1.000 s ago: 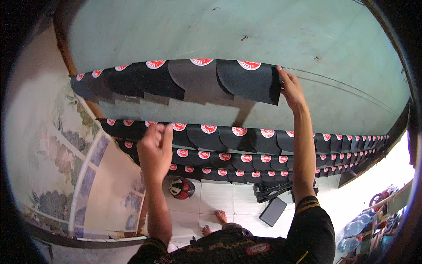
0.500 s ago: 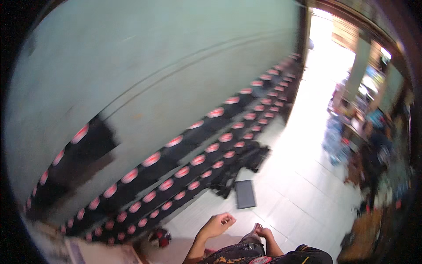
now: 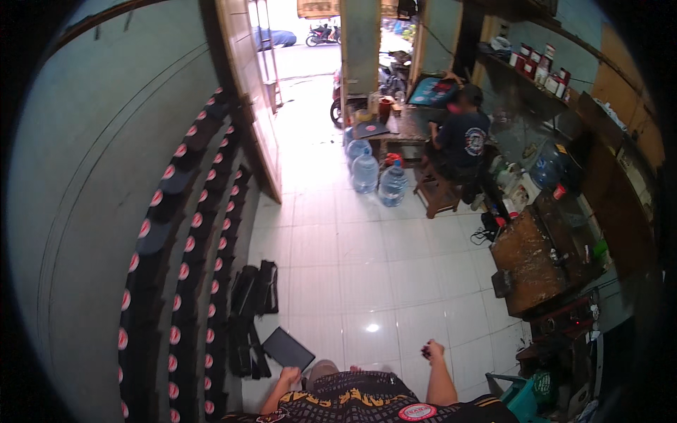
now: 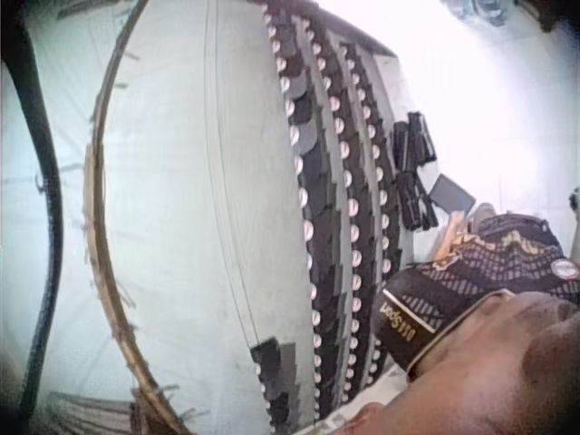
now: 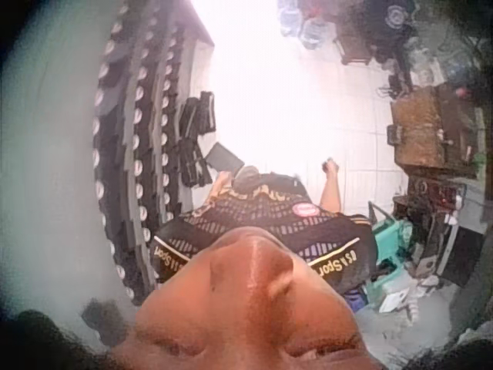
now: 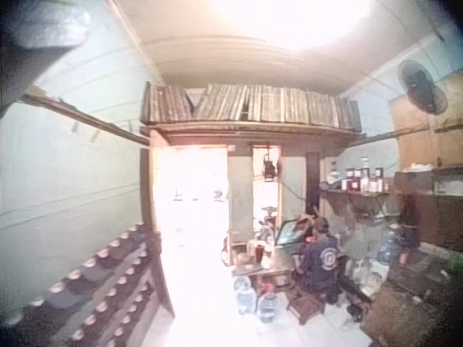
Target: The person repeatedly picks up black caps with red logos from a workbench and stacks them on a wall-mounted rack. The person handles the caps one at a time, placing them in neat rows on the rack.
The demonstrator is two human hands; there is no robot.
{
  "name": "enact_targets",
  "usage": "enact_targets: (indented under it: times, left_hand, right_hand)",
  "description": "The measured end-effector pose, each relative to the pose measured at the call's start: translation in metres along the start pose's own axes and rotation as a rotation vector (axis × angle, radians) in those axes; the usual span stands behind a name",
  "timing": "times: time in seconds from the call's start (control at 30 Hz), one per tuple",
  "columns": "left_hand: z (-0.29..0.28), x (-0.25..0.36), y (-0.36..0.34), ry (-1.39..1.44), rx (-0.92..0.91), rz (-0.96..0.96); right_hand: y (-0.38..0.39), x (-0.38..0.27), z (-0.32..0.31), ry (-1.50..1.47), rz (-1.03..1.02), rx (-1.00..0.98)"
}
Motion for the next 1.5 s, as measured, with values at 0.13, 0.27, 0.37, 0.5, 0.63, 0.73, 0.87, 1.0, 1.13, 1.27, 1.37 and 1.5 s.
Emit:
enact_targets:
  times: [0.13, 0.27, 0.37, 0.5, 0.63, 0.73, 0.87, 1.0, 1.13, 1.27, 1.37, 1.5]
  left_hand:
    - [-0.004, 0.070, -0.039, -0.011, -0.069, -0.198]
    - [-0.008, 0.147, -0.130, 0.032, -0.091, -0.299]
    - [-0.017, 0.210, -0.197, 0.027, -0.119, -0.298]
    - [-0.045, 0.336, -0.322, -0.042, -0.153, -0.132]
    - [-0.067, 0.510, -0.460, 0.129, -0.107, 0.060]
    - [-0.092, 0.649, -0.522, 0.337, -0.048, 0.034]
    - [-0.109, 0.792, -0.564, 0.388, -0.025, 0.142]
    - [-0.097, 0.829, -0.597, 0.532, 0.021, 0.112]
    - [-0.066, 0.753, -0.597, 0.511, 0.079, -0.391]
    - [-0.056, 0.703, -0.509, 0.708, 0.078, -0.852]
    - [-0.042, 0.718, -0.467, 0.809, 0.284, -0.762]
    - [-0.006, 0.740, -0.429, 0.630, 0.401, -0.928]
  right_hand:
    - [-0.045, 0.017, 0.110, -0.032, 0.203, -0.155]
    - [-0.026, -0.026, 0.217, 0.532, 0.359, -0.814]
    - [-0.083, -0.066, 0.280, 0.819, 0.216, -0.812]
    - [-0.146, -0.203, 0.352, 0.413, 0.102, -0.031]
    - [-0.165, -0.370, 0.449, 0.171, -0.044, -0.369]
    - [-0.184, -0.453, 0.513, 0.007, -0.076, -0.349]
    - [-0.214, -0.528, 0.591, -0.133, 0.051, -0.396]
    - [-0.318, -0.618, 0.705, -0.158, 0.013, -0.493]
    - [-0.477, -0.716, 0.831, -0.250, -0.062, -0.711]
    - [-0.513, -0.842, 0.940, -0.098, 0.001, -0.456]
    - [-0.563, -0.910, 1.004, -0.046, -0.073, -0.236]
    - [-0.590, -0.940, 1.058, -0.018, -0.068, -0.113]
Point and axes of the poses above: each hand's wrist, its own y-axis away from the middle knuckle, its own z-axis out of the palm, x = y × z, the point moved 2 cm from there along -y, towards the middle knuckle, and after that the axes turned 5 degrees about x, right-handed, at the moved point
